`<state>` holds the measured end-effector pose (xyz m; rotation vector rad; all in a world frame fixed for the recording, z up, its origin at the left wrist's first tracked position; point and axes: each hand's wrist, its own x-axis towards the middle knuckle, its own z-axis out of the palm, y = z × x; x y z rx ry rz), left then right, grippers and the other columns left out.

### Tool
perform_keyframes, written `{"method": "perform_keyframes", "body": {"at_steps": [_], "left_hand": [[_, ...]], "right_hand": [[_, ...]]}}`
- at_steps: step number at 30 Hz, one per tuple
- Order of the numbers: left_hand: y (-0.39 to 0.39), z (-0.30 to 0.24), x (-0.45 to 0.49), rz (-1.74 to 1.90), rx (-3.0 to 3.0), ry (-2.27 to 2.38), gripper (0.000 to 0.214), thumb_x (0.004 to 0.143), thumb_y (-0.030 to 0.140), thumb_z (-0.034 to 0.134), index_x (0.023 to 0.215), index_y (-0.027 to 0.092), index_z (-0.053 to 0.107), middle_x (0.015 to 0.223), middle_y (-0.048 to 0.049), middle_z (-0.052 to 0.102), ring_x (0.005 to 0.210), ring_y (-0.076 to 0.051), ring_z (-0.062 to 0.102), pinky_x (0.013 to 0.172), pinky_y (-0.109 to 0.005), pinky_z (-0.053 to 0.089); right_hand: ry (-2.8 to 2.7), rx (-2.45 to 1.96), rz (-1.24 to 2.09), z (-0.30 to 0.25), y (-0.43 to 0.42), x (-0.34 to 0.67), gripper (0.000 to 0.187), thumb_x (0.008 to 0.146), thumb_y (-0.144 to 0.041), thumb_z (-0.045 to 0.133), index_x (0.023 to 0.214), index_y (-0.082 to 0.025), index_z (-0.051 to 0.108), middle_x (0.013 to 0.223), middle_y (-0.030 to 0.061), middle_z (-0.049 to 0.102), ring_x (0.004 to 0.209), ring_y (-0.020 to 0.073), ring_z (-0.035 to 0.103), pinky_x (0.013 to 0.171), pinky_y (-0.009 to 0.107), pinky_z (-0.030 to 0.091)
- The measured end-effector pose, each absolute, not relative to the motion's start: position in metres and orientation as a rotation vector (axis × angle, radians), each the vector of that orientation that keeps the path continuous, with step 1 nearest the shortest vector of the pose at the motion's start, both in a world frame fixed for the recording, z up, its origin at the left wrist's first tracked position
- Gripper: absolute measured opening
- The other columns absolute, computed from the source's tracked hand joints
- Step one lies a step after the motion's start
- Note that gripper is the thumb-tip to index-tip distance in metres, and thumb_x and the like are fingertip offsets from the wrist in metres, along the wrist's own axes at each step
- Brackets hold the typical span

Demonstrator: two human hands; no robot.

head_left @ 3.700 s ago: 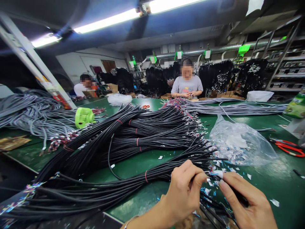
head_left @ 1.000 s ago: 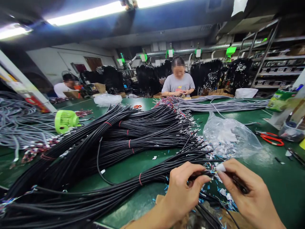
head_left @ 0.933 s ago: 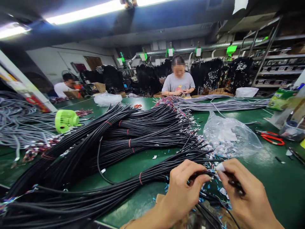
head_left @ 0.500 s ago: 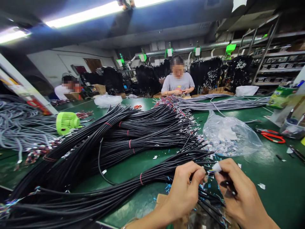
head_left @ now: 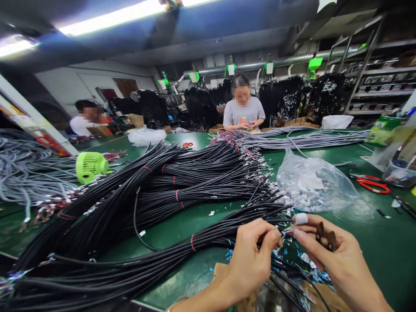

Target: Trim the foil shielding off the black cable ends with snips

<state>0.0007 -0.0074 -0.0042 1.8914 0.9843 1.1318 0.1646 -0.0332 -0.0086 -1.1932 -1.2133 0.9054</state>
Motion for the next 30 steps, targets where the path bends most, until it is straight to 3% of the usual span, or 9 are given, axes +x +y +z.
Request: {"method": "perform_keyframes", "body": {"at_steps": [3,6,10,14,18,22,26,28,30], "left_hand": [[-0.009,-0.004,0.003,1.136,1.932,1.017,0.031,0.09,0.025,0.046,0.064,0.013,0.056,0.061,-0.0023,0.055,0.059,-0.012,0.048,0.055,-0.023,0.033],[-0.009,-0.004,0.005,1.138,1.95,1.024,0.03,0.09,0.025,0.046,0.065,0.013,0.058,0.061,-0.0023,0.055,0.057,-0.012,0.048,0.053,-0.022,0.033],[-0.01,-0.006,0.006,1.17,1.918,1.055,0.027,0.088,0.025,0.049,0.068,0.013,0.061,0.061,-0.0025,0.057,0.057,-0.012,0.05,0.052,-0.022,0.035],[-0.009,-0.008,0.006,1.234,1.8,1.045,0.021,0.086,0.024,0.053,0.072,0.012,0.062,0.066,-0.0039,0.06,0.06,-0.013,0.054,0.055,-0.022,0.041],[-0.008,-0.01,0.005,1.287,1.739,1.019,0.014,0.083,0.021,0.057,0.074,0.013,0.062,0.068,-0.0042,0.061,0.063,-0.014,0.057,0.057,-0.022,0.044],[-0.008,-0.009,0.004,1.284,1.773,0.996,0.01,0.08,0.018,0.059,0.072,0.012,0.064,0.068,-0.0042,0.061,0.062,-0.013,0.056,0.056,-0.022,0.044],[-0.01,-0.005,0.004,1.324,1.844,0.97,0.009,0.079,0.014,0.059,0.072,0.012,0.065,0.067,-0.004,0.061,0.061,-0.013,0.055,0.056,-0.022,0.043],[-0.011,-0.002,0.004,1.343,1.904,0.964,0.009,0.079,0.013,0.06,0.071,0.012,0.065,0.066,-0.004,0.061,0.061,-0.013,0.055,0.056,-0.023,0.042],[-0.011,-0.001,0.003,1.368,1.984,0.957,0.009,0.078,0.012,0.06,0.071,0.012,0.065,0.065,-0.004,0.061,0.06,-0.013,0.054,0.055,-0.023,0.041]], "right_hand": [[-1.254,-1.244,0.755,-0.008,-0.033,0.163,0.026,0.074,-0.034,0.072,0.093,-0.019,0.065,0.076,0.0025,0.071,0.065,0.0176,0.068,0.059,0.023,0.057],[-1.38,-1.274,0.253,-0.009,-0.039,0.161,0.018,0.073,-0.026,0.071,0.091,-0.022,0.068,0.067,0.0006,0.07,0.049,0.0151,0.063,0.046,0.023,0.052],[-1.642,-1.038,-0.186,-0.014,-0.053,0.159,0.034,0.07,-0.006,0.069,0.094,-0.029,0.068,0.073,-0.001,0.074,0.058,0.0185,0.068,0.061,0.03,0.054],[-1.626,-1.042,-0.118,-0.018,-0.059,0.157,0.032,0.075,-0.009,0.065,0.098,-0.031,0.066,0.077,-0.0009,0.074,0.064,0.0194,0.068,0.065,0.032,0.053],[-1.371,-1.292,0.128,-0.007,-0.048,0.157,0.015,0.074,-0.027,0.07,0.088,-0.025,0.064,0.065,-0.0013,0.07,0.047,0.0145,0.061,0.044,0.023,0.049],[-1.145,-1.269,0.604,0.003,-0.039,0.155,0.026,0.071,-0.036,0.072,0.089,-0.02,0.063,0.074,0.0026,0.072,0.06,0.017,0.067,0.052,0.021,0.054],[-1.089,-1.25,0.876,0.004,-0.04,0.156,0.033,0.07,-0.038,0.073,0.093,-0.017,0.062,0.069,0.003,0.07,0.034,0.008,0.051,0.03,0.017,0.04],[-1.043,-1.257,0.936,0.003,-0.04,0.157,0.035,0.07,-0.038,0.074,0.094,-0.016,0.061,0.072,0.0034,0.07,0.028,0.004,0.043,0.025,0.015,0.034],[-1.044,-1.234,0.939,0.001,-0.039,0.16,0.035,0.069,-0.036,0.075,0.094,-0.016,0.062,0.075,0.0048,0.071,0.028,0.0042,0.045,0.027,0.015,0.037]]}}
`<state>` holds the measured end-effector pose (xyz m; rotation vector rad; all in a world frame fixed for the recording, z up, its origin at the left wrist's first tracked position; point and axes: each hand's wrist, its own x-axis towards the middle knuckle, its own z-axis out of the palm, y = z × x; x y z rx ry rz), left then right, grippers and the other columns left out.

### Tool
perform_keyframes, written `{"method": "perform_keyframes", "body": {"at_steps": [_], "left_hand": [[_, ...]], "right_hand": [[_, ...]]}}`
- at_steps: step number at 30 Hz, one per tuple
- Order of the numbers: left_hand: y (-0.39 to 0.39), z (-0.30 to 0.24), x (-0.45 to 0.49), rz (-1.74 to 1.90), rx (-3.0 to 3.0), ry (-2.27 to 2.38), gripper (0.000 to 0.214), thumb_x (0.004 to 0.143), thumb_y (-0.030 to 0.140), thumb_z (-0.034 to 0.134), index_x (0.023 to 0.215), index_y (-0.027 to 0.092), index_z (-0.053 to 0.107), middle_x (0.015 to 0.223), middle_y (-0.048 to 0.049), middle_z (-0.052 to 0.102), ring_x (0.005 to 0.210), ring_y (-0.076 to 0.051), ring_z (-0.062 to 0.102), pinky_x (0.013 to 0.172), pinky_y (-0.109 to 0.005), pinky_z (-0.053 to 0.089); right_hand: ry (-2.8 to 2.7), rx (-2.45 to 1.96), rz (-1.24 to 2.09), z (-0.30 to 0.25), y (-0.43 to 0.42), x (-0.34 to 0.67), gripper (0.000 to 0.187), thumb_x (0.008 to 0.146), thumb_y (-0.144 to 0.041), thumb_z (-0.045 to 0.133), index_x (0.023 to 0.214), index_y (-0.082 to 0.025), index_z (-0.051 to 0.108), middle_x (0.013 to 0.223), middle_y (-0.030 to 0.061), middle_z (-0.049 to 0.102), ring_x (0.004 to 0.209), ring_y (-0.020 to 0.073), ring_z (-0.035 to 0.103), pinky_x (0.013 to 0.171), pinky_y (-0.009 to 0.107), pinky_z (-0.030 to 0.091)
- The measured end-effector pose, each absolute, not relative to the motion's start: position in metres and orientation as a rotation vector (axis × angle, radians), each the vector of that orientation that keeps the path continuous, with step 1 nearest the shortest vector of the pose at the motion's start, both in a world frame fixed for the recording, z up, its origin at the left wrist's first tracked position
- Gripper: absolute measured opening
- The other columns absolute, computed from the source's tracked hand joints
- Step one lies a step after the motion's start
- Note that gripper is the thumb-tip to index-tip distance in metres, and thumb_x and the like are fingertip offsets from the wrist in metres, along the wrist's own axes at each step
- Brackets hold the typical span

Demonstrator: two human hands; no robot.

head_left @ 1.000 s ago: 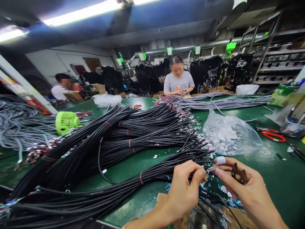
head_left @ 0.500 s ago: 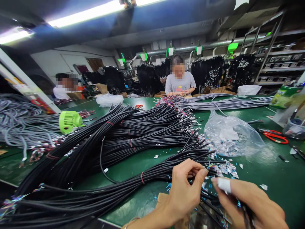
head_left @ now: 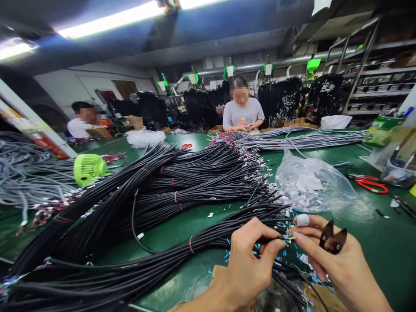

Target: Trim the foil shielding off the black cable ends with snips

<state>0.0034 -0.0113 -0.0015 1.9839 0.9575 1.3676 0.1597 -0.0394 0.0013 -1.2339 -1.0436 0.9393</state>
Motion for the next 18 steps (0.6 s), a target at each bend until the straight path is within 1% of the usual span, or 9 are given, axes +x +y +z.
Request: {"method": "perform_keyframes", "body": {"at_steps": [1,3,5,6,10,12,15,17,18], "left_hand": [[-0.011,-0.002,0.003,1.386,2.029,0.949,0.009,0.078,0.01,0.06,0.071,0.012,0.065,0.065,-0.0041,0.06,0.06,-0.013,0.054,0.055,-0.023,0.041],[-0.011,-0.004,0.003,1.43,2.123,0.922,0.009,0.078,0.008,0.059,0.072,0.012,0.064,0.064,-0.0043,0.06,0.06,-0.013,0.054,0.055,-0.023,0.041],[-0.01,-0.008,0.003,1.478,2.22,0.887,0.01,0.079,0.006,0.057,0.074,0.012,0.062,0.064,-0.0044,0.059,0.06,-0.014,0.053,0.054,-0.023,0.041],[-0.01,-0.01,0.003,1.497,2.266,0.869,0.011,0.08,0.005,0.056,0.074,0.012,0.062,0.064,-0.0045,0.06,0.059,-0.014,0.053,0.054,-0.023,0.042],[-0.01,-0.016,0.005,1.557,2.383,0.845,0.012,0.079,0.003,0.054,0.076,0.012,0.06,0.064,-0.0048,0.06,0.059,-0.014,0.052,0.054,-0.024,0.042],[-0.011,-0.016,0.006,1.575,2.373,0.897,0.01,0.078,0.003,0.055,0.076,0.012,0.06,0.063,-0.0046,0.059,0.058,-0.013,0.052,0.053,-0.023,0.041],[-0.012,-0.014,0.007,1.508,2.287,1.0,0.007,0.078,0.007,0.057,0.074,0.012,0.06,0.063,-0.0037,0.057,0.054,-0.012,0.052,0.05,-0.022,0.039],[-0.012,-0.012,0.007,1.451,2.191,1.04,0.009,0.08,0.011,0.056,0.072,0.012,0.06,0.063,-0.0035,0.058,0.054,-0.012,0.053,0.05,-0.022,0.04],[-0.012,-0.011,0.007,1.433,2.135,1.054,0.01,0.081,0.012,0.055,0.072,0.012,0.06,0.063,-0.0036,0.058,0.055,-0.012,0.054,0.05,-0.021,0.041]], "right_hand": [[-1.066,-1.213,0.929,0.001,-0.039,0.161,0.034,0.068,-0.034,0.076,0.093,-0.016,0.063,0.075,0.0056,0.072,0.032,0.0066,0.051,0.03,0.016,0.043],[-1.116,-1.176,0.898,-0.001,-0.036,0.164,0.031,0.066,-0.031,0.077,0.09,-0.015,0.064,0.074,0.0067,0.073,0.047,0.0143,0.064,0.043,0.02,0.054],[-1.146,-1.177,0.865,-0.003,-0.033,0.166,0.028,0.065,-0.029,0.077,0.087,-0.015,0.065,0.074,0.0074,0.073,0.062,0.0203,0.07,0.057,0.025,0.059],[-1.159,-1.192,0.853,-0.005,-0.032,0.167,0.027,0.065,-0.029,0.076,0.087,-0.015,0.066,0.074,0.0076,0.073,0.065,0.0213,0.07,0.058,0.025,0.059],[-1.27,-1.259,0.785,-0.007,-0.029,0.169,0.024,0.068,-0.029,0.073,0.087,-0.015,0.067,0.074,0.0069,0.073,0.057,0.0197,0.068,0.049,0.024,0.057],[-1.337,-1.295,0.686,-0.007,-0.031,0.167,0.02,0.07,-0.029,0.07,0.086,-0.016,0.068,0.07,0.0048,0.072,0.052,0.0178,0.066,0.042,0.022,0.054],[-1.419,-1.329,0.256,-0.011,-0.041,0.16,0.015,0.073,-0.025,0.066,0.087,-0.02,0.069,0.054,-0.002,0.064,0.041,0.0137,0.059,0.039,0.021,0.05],[-1.506,-1.233,-0.048,-0.015,-0.049,0.155,0.016,0.073,-0.018,0.066,0.088,-0.025,0.07,0.056,-0.0031,0.065,0.043,0.0144,0.06,0.047,0.024,0.052],[-1.551,-1.164,-0.136,-0.017,-0.052,0.153,0.019,0.074,-0.016,0.065,0.089,-0.027,0.069,0.062,-0.0024,0.068,0.047,0.0159,0.063,0.052,0.026,0.054]]}}
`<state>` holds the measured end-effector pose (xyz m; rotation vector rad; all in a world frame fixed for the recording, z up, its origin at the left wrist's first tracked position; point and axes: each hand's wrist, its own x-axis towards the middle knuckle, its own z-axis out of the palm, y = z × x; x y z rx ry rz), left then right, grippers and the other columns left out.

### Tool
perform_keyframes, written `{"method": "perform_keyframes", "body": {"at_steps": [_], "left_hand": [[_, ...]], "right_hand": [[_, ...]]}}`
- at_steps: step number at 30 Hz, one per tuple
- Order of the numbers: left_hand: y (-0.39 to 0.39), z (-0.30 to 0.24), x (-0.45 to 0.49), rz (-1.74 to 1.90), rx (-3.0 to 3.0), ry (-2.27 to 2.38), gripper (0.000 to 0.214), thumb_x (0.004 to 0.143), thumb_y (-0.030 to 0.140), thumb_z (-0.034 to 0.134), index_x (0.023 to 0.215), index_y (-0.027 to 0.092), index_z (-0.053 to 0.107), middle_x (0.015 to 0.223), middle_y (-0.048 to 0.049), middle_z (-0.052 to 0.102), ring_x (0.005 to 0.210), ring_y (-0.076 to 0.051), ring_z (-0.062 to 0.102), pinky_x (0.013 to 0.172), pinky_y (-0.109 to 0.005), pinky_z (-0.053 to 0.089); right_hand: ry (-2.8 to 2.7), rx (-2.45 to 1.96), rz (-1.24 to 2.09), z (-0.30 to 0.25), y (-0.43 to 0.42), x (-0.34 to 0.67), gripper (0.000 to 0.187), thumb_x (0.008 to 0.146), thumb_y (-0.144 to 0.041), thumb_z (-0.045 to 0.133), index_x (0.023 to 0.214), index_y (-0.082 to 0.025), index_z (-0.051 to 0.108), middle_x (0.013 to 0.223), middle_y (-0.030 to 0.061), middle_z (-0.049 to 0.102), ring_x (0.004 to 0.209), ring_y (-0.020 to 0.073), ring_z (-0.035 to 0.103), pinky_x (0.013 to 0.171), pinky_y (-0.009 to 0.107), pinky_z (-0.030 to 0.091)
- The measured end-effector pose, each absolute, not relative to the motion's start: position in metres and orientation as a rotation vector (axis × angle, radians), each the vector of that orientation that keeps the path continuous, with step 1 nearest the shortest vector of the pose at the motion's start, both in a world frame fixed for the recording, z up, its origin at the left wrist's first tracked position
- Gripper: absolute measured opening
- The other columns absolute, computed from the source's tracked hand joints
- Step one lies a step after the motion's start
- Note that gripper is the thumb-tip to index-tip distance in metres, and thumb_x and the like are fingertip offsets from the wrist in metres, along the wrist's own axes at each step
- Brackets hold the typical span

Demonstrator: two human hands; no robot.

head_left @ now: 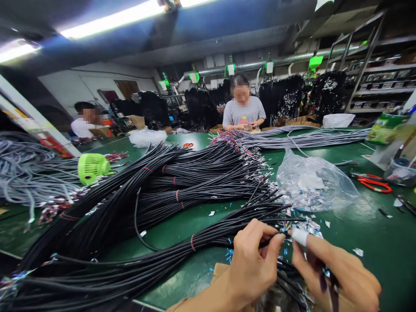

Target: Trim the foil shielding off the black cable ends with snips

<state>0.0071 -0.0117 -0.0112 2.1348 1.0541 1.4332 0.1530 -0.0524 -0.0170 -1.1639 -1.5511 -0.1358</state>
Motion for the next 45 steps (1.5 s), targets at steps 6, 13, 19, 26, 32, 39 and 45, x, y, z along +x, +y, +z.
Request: {"method": "perform_keyframes", "body": {"at_steps": [6,13,19,26,32,39,45], "left_hand": [[-0.01,-0.005,0.005,1.446,1.998,1.075,0.012,0.08,0.014,0.058,0.068,0.013,0.059,0.061,-0.0024,0.057,0.055,-0.012,0.054,0.051,-0.021,0.041],[-0.013,-0.004,0.003,1.508,2.094,1.033,0.009,0.078,0.011,0.059,0.069,0.012,0.06,0.06,-0.0022,0.056,0.053,-0.011,0.051,0.05,-0.021,0.037],[-0.012,-0.005,0.002,1.496,2.162,0.992,0.008,0.077,0.007,0.059,0.071,0.012,0.06,0.062,-0.0024,0.055,0.057,-0.012,0.051,0.053,-0.022,0.038],[-0.009,-0.011,0.003,1.553,2.316,0.887,0.013,0.079,0.002,0.053,0.074,0.013,0.057,0.063,-0.0025,0.055,0.058,-0.012,0.048,0.053,-0.023,0.037],[-0.01,-0.015,0.004,1.623,2.335,0.879,0.013,0.079,0.001,0.053,0.073,0.013,0.056,0.062,-0.0018,0.052,0.058,-0.012,0.046,0.052,-0.023,0.036],[-0.007,-0.013,0.004,1.477,2.233,0.787,0.009,0.079,0.004,0.058,0.074,0.011,0.06,0.065,-0.0032,0.056,0.061,-0.012,0.049,0.054,-0.023,0.036],[-0.002,-0.003,0.0,1.3,2.083,0.775,0.011,0.082,0.008,0.059,0.072,0.012,0.063,0.068,-0.0028,0.06,0.064,-0.012,0.051,0.06,-0.022,0.038]], "right_hand": [[-1.473,-1.27,-0.072,-0.01,-0.049,0.154,0.013,0.077,-0.024,0.065,0.09,-0.024,0.065,0.054,-0.0031,0.064,0.039,0.0123,0.056,0.044,0.022,0.051],[-1.268,-1.26,0.479,-0.004,-0.043,0.151,0.023,0.075,-0.031,0.066,0.096,-0.022,0.059,0.077,0.0013,0.073,0.057,0.0151,0.068,0.046,0.017,0.054],[-1.527,-1.185,0.271,-0.007,-0.043,0.161,0.022,0.079,-0.023,0.065,0.099,-0.023,0.057,0.079,-0.0014,0.074,0.058,0.0116,0.069,0.059,0.014,0.057],[-1.541,-1.158,0.252,-0.009,-0.041,0.163,0.024,0.079,-0.019,0.066,0.101,-0.023,0.057,0.079,-0.0004,0.073,0.062,0.0128,0.07,0.063,0.015,0.058],[-1.45,-1.198,0.397,-0.01,-0.042,0.16,0.024,0.077,-0.022,0.068,0.1,-0.023,0.062,0.076,-0.0014,0.072,0.06,0.0106,0.068,0.058,0.012,0.055],[-0.971,-1.096,1.208,-0.009,-0.031,0.163,0.023,0.068,-0.024,0.073,0.087,-0.018,0.062,0.07,-0.0002,0.065,0.046,0.0043,0.05,0.04,0.011,0.038],[-0.897,-0.975,1.526,-0.003,-0.027,0.159,0.035,0.064,-0.028,0.077,0.09,-0.016,0.057,0.067,-0.0035,0.058,0.032,-0.0046,0.024,0.033,0.011,0.015]]}}
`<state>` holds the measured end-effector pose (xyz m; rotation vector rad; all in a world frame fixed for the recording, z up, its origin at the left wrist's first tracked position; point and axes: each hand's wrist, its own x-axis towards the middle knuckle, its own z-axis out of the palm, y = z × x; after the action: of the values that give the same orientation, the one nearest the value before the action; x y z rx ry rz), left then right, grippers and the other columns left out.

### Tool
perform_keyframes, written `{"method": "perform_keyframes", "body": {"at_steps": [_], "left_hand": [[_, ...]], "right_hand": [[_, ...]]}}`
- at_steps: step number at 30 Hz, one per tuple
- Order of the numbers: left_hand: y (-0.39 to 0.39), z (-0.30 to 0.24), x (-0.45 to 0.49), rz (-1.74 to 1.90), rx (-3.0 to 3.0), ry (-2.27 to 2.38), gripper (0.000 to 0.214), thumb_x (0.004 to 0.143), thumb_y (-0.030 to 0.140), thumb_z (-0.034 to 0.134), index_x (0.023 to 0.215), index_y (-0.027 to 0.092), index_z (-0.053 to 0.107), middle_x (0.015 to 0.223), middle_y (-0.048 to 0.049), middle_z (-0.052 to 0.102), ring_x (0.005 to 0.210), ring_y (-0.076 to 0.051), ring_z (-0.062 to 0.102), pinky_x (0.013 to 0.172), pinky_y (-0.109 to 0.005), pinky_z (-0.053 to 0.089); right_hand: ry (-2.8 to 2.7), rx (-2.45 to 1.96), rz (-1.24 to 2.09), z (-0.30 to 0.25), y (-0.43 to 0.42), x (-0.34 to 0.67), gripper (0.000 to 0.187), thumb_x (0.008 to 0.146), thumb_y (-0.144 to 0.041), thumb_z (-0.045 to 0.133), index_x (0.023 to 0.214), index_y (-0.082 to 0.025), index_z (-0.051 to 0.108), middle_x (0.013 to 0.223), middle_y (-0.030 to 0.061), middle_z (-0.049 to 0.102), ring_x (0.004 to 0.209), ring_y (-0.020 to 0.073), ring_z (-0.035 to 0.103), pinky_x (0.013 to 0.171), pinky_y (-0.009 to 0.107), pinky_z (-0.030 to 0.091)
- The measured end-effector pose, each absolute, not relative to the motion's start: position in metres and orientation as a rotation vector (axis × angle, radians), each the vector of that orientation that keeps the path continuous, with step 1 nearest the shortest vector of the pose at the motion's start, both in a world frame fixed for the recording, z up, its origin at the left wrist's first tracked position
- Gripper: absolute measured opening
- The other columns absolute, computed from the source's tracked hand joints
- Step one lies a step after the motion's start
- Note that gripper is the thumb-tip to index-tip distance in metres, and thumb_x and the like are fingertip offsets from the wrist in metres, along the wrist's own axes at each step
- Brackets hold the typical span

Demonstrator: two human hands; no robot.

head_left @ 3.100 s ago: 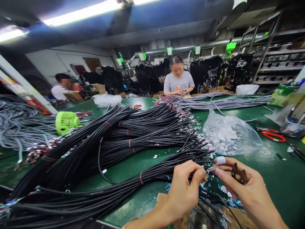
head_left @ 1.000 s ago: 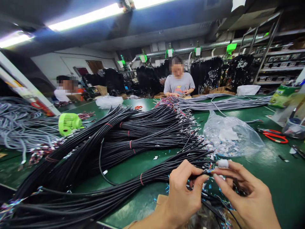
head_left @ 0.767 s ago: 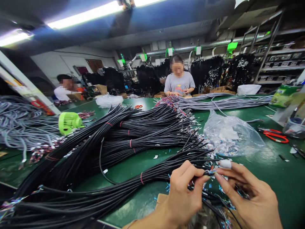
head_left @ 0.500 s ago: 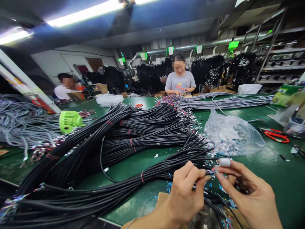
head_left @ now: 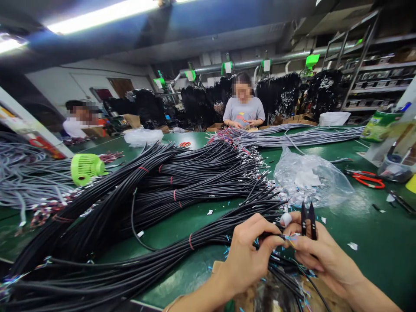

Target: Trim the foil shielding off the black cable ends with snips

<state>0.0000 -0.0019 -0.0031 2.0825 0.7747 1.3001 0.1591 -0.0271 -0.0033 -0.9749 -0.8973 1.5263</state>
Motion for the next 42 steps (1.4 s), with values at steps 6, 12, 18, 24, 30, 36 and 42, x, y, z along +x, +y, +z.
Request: {"method": "perform_keyframes", "body": {"at_steps": [6,12,18,24,30,36,42], "left_hand": [[-0.004,-0.004,-0.001,1.364,1.968,0.894,0.009,0.081,0.013,0.06,0.073,0.012,0.064,0.068,-0.0026,0.059,0.062,-0.012,0.051,0.056,-0.022,0.037],[-0.006,-0.005,0.001,1.376,1.95,0.95,0.011,0.08,0.017,0.06,0.072,0.011,0.065,0.066,-0.004,0.061,0.059,-0.012,0.054,0.054,-0.021,0.04],[-0.008,-0.005,0.003,1.373,1.93,0.973,0.013,0.08,0.018,0.06,0.072,0.01,0.066,0.064,-0.005,0.061,0.058,-0.012,0.055,0.053,-0.021,0.041],[-0.008,-0.006,0.002,1.305,1.845,0.947,0.011,0.079,0.02,0.061,0.074,0.011,0.065,0.067,-0.0045,0.061,0.06,-0.013,0.055,0.054,-0.021,0.043],[-0.004,-0.001,0.001,1.149,1.717,0.926,0.008,0.075,0.02,0.067,0.075,0.011,0.065,0.07,-0.0037,0.061,0.06,-0.011,0.053,0.054,-0.019,0.041],[0.003,-0.006,0.002,1.01,1.422,0.701,0.028,0.074,0.021,0.067,0.099,0.011,0.064,0.065,-0.0002,0.056,0.048,-0.006,0.045,0.047,-0.016,0.038],[0.003,-0.012,0.005,1.031,1.567,0.573,0.024,0.083,0.034,0.06,0.093,0.013,0.068,0.073,-0.0018,0.048,0.054,-0.008,0.046,0.05,-0.019,0.04]], "right_hand": [[-1.029,-1.148,1.139,0.001,-0.034,0.155,0.041,0.067,-0.037,0.075,0.098,-0.016,0.059,0.078,0.0044,0.066,0.029,-0.002,0.034,0.03,0.014,0.025],[-1.058,-1.263,0.905,0.002,-0.044,0.151,0.043,0.066,-0.037,0.074,0.102,-0.018,0.061,0.06,-0.0003,0.064,0.031,0.0057,0.042,0.031,0.018,0.036],[-1.05,-1.307,0.744,0.0,-0.046,0.143,0.034,0.065,-0.037,0.074,0.092,-0.019,0.068,0.067,0.0022,0.069,0.031,0.0058,0.043,0.033,0.021,0.04],[-0.976,-1.249,0.799,-0.004,-0.042,0.143,0.034,0.064,-0.035,0.076,0.093,-0.02,0.069,0.078,0.004,0.071,0.032,0.0043,0.044,0.03,0.018,0.037],[-0.982,-1.254,0.797,-0.006,-0.039,0.146,0.034,0.062,-0.034,0.078,0.09,-0.018,0.067,0.077,0.0041,0.072,0.04,0.0085,0.055,0.036,0.018,0.045],[-1.102,-1.222,0.723,-0.006,-0.039,0.15,0.033,0.066,-0.033,0.076,0.094,-0.019,0.063,0.077,0.0036,0.07,0.068,0.0176,0.067,0.062,0.022,0.056],[-1.265,-1.209,0.666,-0.012,-0.041,0.149,0.021,0.075,-0.027,0.068,0.094,-0.021,0.063,0.062,-0.0013,0.062,0.065,0.0179,0.065,0.054,0.023,0.053]]}}
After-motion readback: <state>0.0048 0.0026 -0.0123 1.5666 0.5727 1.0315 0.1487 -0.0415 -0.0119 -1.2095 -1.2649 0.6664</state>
